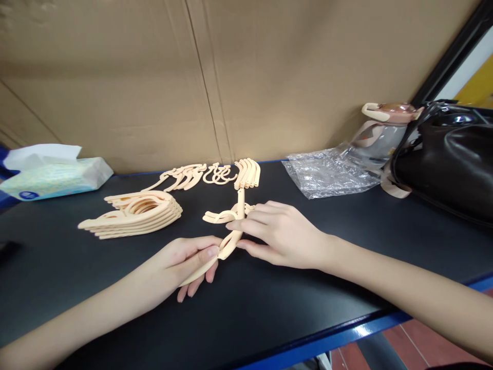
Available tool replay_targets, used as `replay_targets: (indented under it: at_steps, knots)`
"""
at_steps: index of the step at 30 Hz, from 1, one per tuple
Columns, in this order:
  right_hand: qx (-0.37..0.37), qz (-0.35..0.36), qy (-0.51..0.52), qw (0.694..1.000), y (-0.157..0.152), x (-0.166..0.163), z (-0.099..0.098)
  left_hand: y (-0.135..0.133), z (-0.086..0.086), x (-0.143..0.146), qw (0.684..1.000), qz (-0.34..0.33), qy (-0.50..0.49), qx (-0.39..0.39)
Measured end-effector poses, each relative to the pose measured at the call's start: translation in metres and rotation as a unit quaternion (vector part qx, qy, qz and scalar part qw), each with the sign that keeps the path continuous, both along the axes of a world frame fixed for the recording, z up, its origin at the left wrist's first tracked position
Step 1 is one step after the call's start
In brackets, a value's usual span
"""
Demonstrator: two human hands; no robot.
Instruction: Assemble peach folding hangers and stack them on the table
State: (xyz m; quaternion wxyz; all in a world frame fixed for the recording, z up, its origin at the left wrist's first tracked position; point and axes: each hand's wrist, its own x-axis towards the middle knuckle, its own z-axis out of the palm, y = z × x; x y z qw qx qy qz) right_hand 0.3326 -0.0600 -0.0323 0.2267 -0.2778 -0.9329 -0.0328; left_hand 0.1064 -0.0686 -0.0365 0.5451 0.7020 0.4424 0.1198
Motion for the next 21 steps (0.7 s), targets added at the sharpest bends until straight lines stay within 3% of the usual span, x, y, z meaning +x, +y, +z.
replay_targets:
  at_steps: [7,10,15,21]
  knots:
    - [-0.059,0.026,-0.041,0.997,0.0023,-0.0028,-0.0018,-0.0014,0.0027,-0.0006,0.998,-0.024,0.047,0.04]
    - [-0.087,0.011,-0.032,0.996,0.0013,-0.004,0.0001,-0.0047,0.0068,-0.0001,0.99,-0.06,0.059,0.112]
    - [-0.089,-0.055,0.016,0.994,0.0017,-0.0013,0.003,-0.0081,0.0074,-0.0023,0.942,-0.117,0.111,0.295]
    - [-0.074,-0.146,0.024,0.986,0.0096,0.0045,-0.001,-0.0011,0.0007,-0.0093,0.89,-0.139,0.169,0.4]
